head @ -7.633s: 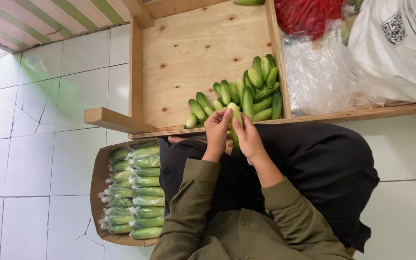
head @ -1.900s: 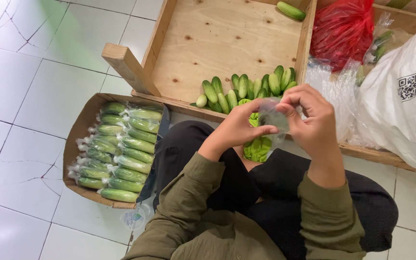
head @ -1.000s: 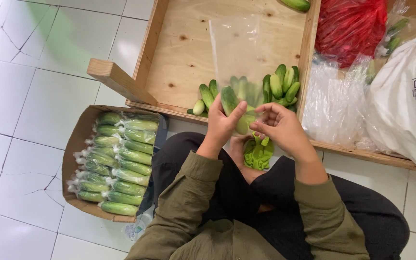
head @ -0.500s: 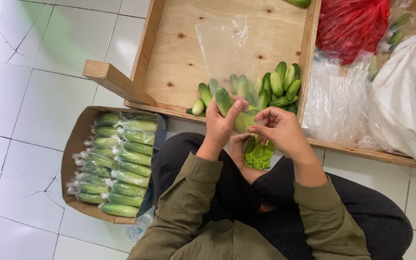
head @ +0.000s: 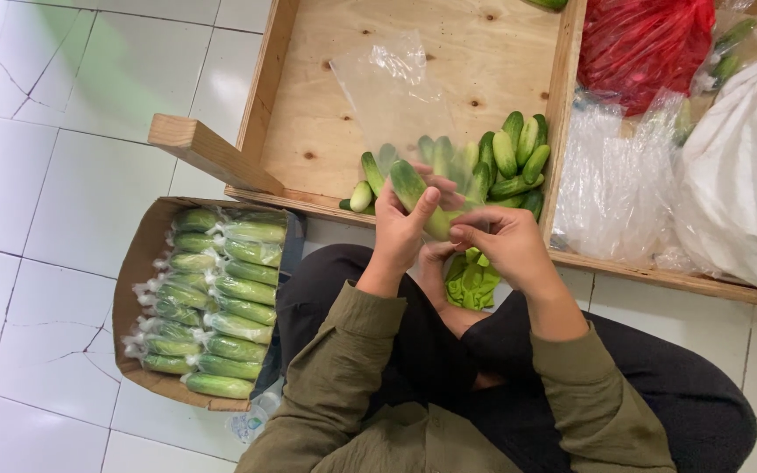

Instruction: Wiping cucumbers with a cloth and packing them into individual plastic bags before placing them in a box

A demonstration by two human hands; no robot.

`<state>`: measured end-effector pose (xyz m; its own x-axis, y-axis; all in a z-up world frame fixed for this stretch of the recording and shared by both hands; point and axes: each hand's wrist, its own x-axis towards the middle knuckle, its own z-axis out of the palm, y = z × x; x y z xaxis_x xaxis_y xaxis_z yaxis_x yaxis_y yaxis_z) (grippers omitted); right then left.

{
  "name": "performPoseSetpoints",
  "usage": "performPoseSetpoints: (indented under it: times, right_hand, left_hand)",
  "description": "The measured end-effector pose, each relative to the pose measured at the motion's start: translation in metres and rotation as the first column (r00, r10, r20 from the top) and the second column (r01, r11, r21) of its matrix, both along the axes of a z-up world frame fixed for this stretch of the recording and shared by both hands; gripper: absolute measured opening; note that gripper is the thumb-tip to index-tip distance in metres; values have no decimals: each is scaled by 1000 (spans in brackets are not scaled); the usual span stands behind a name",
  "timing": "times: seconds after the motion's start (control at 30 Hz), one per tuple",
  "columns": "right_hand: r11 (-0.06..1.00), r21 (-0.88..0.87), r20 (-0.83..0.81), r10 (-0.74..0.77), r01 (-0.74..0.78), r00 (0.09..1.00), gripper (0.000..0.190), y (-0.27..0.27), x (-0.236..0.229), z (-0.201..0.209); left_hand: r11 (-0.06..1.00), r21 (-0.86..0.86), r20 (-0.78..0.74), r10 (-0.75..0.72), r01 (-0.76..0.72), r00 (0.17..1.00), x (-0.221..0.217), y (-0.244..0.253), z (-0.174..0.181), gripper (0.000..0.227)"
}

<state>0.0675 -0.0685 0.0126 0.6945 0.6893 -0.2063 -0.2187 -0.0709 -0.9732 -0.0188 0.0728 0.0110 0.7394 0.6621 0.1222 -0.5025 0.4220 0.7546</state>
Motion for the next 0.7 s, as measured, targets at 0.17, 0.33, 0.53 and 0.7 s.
performPoseSetpoints:
  times: [0.17,0.33,0.53,0.7]
  right_hand:
    - [1000,6,-1,5,-5,1000,10,0,-2,-14]
    - [999,4,-30,54,-54,998,15,5,-9,-3]
    - [985,-68,101,167,-161,981,23,-8,10,31]
    - [951,-183,6,255,-250,967,26,-24,16,39]
  left_hand:
    - [996,70,1,-46,46,999,-5,-3,10,41]
    - [988,155,-66,21,-10,998,-8,0,22,32]
    - [996,83,-34,-19,22,999,-8,-1,15,31]
    - [994,86,-27,-61,63,998,-8,-3,21,31]
